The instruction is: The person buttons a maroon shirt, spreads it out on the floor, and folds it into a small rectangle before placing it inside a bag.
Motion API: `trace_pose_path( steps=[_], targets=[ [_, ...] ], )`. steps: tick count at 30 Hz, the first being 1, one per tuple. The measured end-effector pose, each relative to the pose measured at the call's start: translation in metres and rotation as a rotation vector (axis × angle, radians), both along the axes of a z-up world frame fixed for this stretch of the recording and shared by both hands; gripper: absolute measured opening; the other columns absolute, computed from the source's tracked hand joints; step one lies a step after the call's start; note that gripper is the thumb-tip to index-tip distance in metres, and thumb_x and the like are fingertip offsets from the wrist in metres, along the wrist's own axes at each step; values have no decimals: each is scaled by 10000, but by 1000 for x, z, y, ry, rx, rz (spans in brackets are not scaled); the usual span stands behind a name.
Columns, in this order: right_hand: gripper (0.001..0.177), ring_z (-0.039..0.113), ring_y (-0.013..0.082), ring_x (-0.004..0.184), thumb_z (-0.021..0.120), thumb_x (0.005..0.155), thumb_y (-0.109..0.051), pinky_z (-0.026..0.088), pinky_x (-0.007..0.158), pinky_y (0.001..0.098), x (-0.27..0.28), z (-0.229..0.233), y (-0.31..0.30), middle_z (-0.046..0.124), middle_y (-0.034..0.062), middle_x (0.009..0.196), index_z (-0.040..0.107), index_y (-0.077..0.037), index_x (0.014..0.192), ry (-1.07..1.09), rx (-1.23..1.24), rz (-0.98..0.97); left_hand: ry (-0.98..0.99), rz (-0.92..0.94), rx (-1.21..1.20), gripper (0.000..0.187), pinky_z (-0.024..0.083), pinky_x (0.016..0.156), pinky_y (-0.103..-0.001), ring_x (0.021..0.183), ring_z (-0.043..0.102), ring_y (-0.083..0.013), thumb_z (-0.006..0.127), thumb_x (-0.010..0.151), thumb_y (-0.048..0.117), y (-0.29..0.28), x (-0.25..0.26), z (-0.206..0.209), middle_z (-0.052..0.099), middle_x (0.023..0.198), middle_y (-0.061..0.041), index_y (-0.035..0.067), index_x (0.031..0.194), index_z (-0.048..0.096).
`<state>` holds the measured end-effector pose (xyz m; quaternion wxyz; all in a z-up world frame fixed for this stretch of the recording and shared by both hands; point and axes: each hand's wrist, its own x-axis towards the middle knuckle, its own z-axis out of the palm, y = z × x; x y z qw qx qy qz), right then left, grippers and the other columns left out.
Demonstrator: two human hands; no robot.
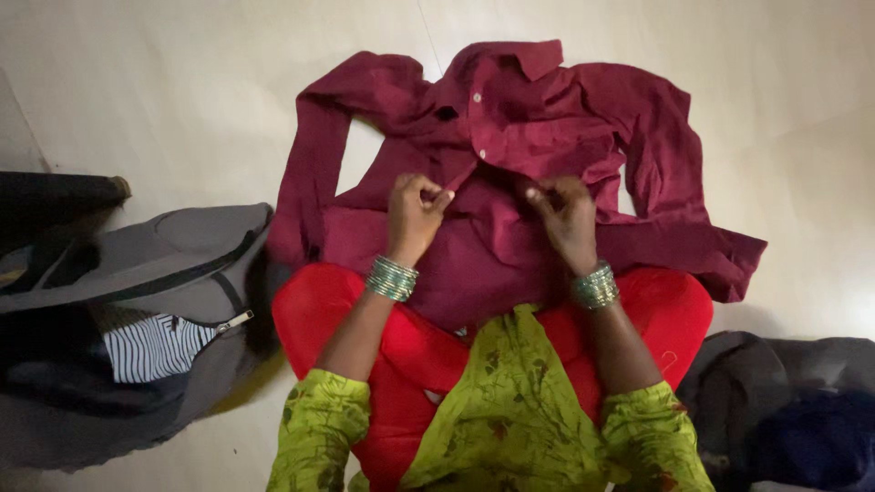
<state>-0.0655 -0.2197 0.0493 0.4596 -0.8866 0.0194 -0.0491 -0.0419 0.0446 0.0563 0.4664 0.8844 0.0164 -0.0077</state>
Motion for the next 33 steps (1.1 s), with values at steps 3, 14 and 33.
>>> trace_pose_path(
  steps=[3, 14, 33],
  targets=[
    [156, 631, 101, 856, 753, 966, -148, 517, 768, 250, -16, -1, 2, 717, 25, 973, 721, -38, 1072, 335, 438, 1, -21, 23, 39, 219, 546, 546, -275, 658, 698, -194, 823, 828, 172, -7, -9, 5, 718, 794, -101, 19, 847, 668],
    [205, 703, 105, 887, 739, 915, -73, 590, 813, 237, -23, -5, 33, 757, 66, 1032, 717, -15, 1111, 419, 695, 111, 612, 17, -712, 162, 551, 532, -230, 630, 699, -123, 744, 922, 127, -31, -15, -35, 740, 844, -91, -26, 949, 697],
    [176, 748, 117, 781, 775, 899, -70, 637, 694, 231, -14, -26, 40, 774, 89, 927, 720, 26, 1035, 306, 510, 180, 187, -81, -327, 258, 595, 657, -268, 747, 759, -138, 736, 872, 25, -44, -16, -22, 783, 868, -87, -11, 1111, 649]
  ],
)
